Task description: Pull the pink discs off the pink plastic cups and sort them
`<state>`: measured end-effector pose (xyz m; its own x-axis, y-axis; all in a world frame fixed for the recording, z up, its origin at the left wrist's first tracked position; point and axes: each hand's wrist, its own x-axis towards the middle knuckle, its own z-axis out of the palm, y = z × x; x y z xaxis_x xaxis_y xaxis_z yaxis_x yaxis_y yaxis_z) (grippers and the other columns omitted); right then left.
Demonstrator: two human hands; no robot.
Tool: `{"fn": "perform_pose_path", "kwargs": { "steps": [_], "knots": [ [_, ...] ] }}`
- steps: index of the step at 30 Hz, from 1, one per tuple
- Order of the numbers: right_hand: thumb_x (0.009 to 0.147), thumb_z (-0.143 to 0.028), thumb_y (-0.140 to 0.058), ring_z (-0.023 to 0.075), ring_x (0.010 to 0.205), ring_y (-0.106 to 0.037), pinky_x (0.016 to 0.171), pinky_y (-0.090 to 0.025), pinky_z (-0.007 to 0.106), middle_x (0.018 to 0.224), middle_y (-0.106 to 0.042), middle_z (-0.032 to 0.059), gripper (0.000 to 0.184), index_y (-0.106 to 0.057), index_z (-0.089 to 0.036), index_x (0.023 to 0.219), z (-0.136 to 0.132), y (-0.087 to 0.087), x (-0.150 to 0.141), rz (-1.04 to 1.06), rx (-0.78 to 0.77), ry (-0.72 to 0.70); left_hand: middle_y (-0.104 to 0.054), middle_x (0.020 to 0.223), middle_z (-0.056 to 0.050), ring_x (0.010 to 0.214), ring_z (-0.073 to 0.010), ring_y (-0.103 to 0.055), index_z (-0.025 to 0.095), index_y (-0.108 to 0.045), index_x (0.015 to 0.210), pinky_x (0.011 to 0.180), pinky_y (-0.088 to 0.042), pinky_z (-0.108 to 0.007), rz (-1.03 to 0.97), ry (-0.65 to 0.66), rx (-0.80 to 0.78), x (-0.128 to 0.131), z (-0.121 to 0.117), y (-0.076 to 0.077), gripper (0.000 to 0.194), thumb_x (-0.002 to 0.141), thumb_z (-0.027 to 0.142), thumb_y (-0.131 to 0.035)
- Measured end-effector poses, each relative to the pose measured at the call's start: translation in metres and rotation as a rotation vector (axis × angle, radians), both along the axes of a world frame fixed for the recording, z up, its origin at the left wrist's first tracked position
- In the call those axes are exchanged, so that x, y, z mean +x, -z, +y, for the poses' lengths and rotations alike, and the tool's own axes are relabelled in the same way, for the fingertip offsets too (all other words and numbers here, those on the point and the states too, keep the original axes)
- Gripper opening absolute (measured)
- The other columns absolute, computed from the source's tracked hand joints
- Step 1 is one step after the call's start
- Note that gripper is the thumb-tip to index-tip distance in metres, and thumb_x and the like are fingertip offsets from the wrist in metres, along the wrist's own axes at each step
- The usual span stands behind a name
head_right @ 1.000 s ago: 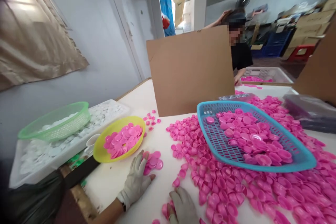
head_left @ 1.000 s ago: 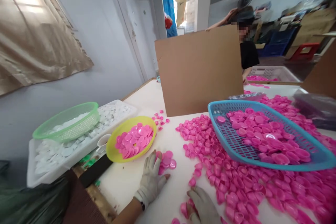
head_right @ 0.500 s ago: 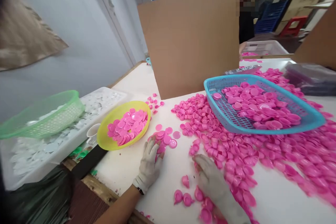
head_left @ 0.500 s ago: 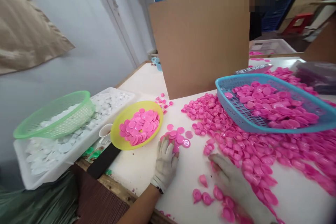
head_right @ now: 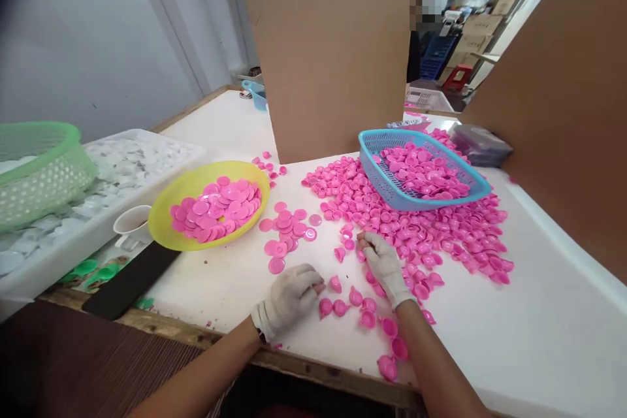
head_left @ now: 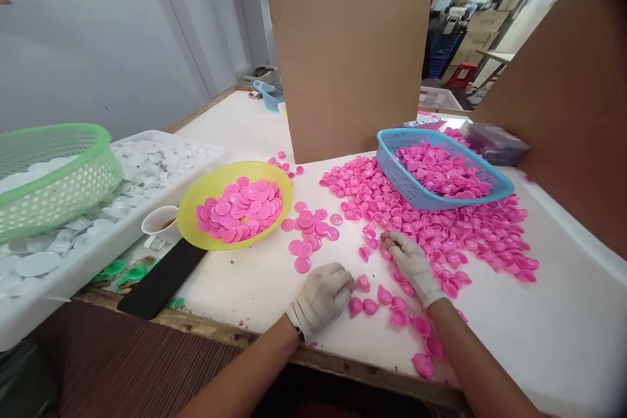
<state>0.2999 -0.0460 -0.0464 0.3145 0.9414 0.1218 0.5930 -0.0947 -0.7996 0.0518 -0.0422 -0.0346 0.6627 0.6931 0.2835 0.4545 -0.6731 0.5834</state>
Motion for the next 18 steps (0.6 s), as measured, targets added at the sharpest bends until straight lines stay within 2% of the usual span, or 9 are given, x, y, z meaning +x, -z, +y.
{"fn": "perform_pose_path", "kwargs": {
  "steps": [2,4,7,11,13,15,18],
  "knots": [
    [0.08,-0.026,-0.045,0.0215,0.102,-0.058,0.094,-0.043,0.038,0.107,-0.065,0.0084,0.027,-0.063,-0.018,0.1,-0.009,-0.009,-0.003,-0.084,0.044,-0.045,-0.061,0.086,-0.003,0.072,-0.0165,-0.059,0.022,-0.062,0.098,0.066,-0.047,-0.028,0.101,0.051,-0.004,0.002,-0.015,-0.004,0.022,0.082,0.036,-0.057],
    [0.08,-0.021,-0.044,0.0216,0.1,-0.056,0.094,-0.042,0.037,0.103,-0.064,0.0085,0.026,-0.064,-0.017,0.096,-0.023,-0.02,-0.009,-0.232,0.071,-0.146,-0.061,0.091,-0.003,0.072,-0.0182,-0.059,0.023,-0.06,0.103,0.063,-0.047,-0.029,0.204,0.051,0.01,0.003,-0.027,-0.008,0.029,0.078,0.035,-0.062],
    [0.084,-0.019,-0.041,0.0206,0.09,-0.057,0.083,-0.046,0.034,0.095,-0.063,0.0081,0.028,-0.064,-0.017,0.1,-0.045,-0.031,-0.028,-0.467,0.02,-0.318,-0.06,0.09,-0.004,0.076,-0.0198,-0.058,0.021,-0.059,0.095,0.065,-0.047,-0.031,0.311,0.013,0.022,0.002,-0.037,-0.012,0.016,0.08,0.021,-0.054],
    [0.084,-0.018,-0.043,0.0221,0.087,-0.057,0.079,-0.045,0.035,0.091,-0.063,0.0076,0.029,-0.065,-0.019,0.102,-0.056,-0.026,-0.058,-0.597,-0.09,-0.42,-0.059,0.09,-0.004,0.08,-0.0198,-0.057,0.022,-0.059,0.091,0.071,-0.047,-0.033,0.285,-0.075,-0.021,-0.01,-0.041,-0.014,0.016,0.082,0.015,-0.048],
    [0.082,-0.014,-0.041,0.0221,0.088,-0.059,0.082,-0.044,0.035,0.091,-0.065,0.0077,0.031,-0.066,-0.018,0.1,-0.054,-0.021,-0.066,-0.55,-0.116,-0.423,-0.059,0.092,-0.004,0.082,-0.0186,-0.057,0.022,-0.059,0.095,0.073,-0.048,-0.03,0.186,-0.11,-0.083,-0.02,-0.043,-0.013,0.016,0.081,0.016,-0.051],
    [0.082,-0.014,-0.04,0.0207,0.09,-0.061,0.082,-0.046,0.032,0.095,-0.067,0.0075,0.033,-0.065,-0.018,0.103,-0.05,-0.019,-0.068,-0.399,-0.155,-0.39,-0.059,0.094,-0.004,0.082,-0.0173,-0.057,0.021,-0.057,0.099,0.074,-0.048,-0.029,0.062,-0.202,-0.148,-0.03,-0.045,-0.01,0.018,0.081,0.018,-0.054],
    [0.082,-0.019,-0.039,0.0171,0.079,-0.064,0.07,-0.048,0.026,0.088,-0.069,0.0036,0.032,-0.065,-0.02,0.102,-0.044,-0.024,-0.066,-0.136,-0.27,-0.415,-0.057,0.096,-0.005,0.083,-0.0171,-0.056,0.019,-0.057,0.099,0.076,-0.048,-0.03,-0.036,-0.385,-0.152,-0.041,-0.039,-0.006,0.02,0.081,0.014,-0.051]
  ]
}}
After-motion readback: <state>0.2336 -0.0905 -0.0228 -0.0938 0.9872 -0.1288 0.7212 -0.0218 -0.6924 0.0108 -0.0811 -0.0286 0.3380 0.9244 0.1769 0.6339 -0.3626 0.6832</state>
